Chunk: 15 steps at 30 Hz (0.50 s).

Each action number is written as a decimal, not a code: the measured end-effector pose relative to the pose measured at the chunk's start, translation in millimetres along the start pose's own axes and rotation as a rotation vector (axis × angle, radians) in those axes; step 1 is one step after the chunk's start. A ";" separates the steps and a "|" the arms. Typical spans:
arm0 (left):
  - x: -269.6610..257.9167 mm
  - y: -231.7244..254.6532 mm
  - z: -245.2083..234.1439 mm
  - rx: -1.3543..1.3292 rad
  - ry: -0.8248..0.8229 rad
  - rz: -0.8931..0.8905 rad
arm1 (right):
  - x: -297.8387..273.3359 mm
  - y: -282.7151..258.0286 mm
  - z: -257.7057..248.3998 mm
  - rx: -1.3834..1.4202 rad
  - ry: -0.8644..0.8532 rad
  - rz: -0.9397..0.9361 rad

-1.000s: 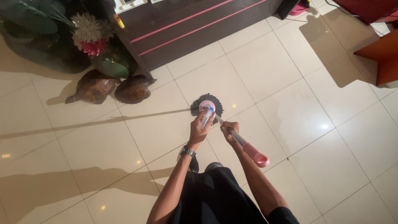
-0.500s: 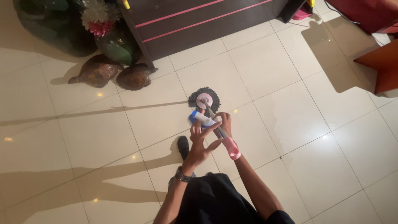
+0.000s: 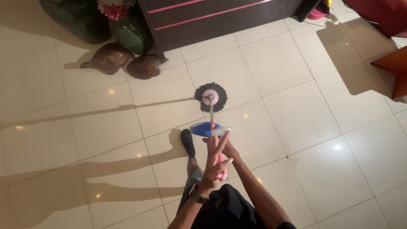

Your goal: The person sprays cleaning liquid from a blue bottle onto the tiled floor and wipes it with a spin mop.

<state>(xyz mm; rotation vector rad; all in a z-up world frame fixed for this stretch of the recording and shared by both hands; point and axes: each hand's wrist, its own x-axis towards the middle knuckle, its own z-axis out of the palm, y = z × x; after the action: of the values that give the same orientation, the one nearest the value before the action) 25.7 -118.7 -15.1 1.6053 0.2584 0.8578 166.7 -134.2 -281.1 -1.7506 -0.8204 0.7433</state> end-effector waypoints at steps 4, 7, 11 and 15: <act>-7.8 16.9 7.7 -0.161 0.028 -0.051 | -16.1 10.2 -7.5 0.034 -0.014 0.039; -11.8 21.5 11.4 -0.126 0.018 -0.024 | -22.9 19.4 -12.6 0.055 -0.031 0.083; -13.5 22.3 13.3 -0.082 -0.032 -0.092 | -20.9 27.2 -23.2 0.080 -0.054 0.134; 0.6 5.5 15.6 0.025 -0.035 -0.044 | -7.3 32.6 -40.0 0.086 -0.074 0.171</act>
<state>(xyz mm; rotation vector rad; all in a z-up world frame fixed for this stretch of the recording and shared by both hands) 34.7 -131.5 -9.6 1.6308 0.2801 0.7947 200.2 -169.4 -299.8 -1.7392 -0.6831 0.9479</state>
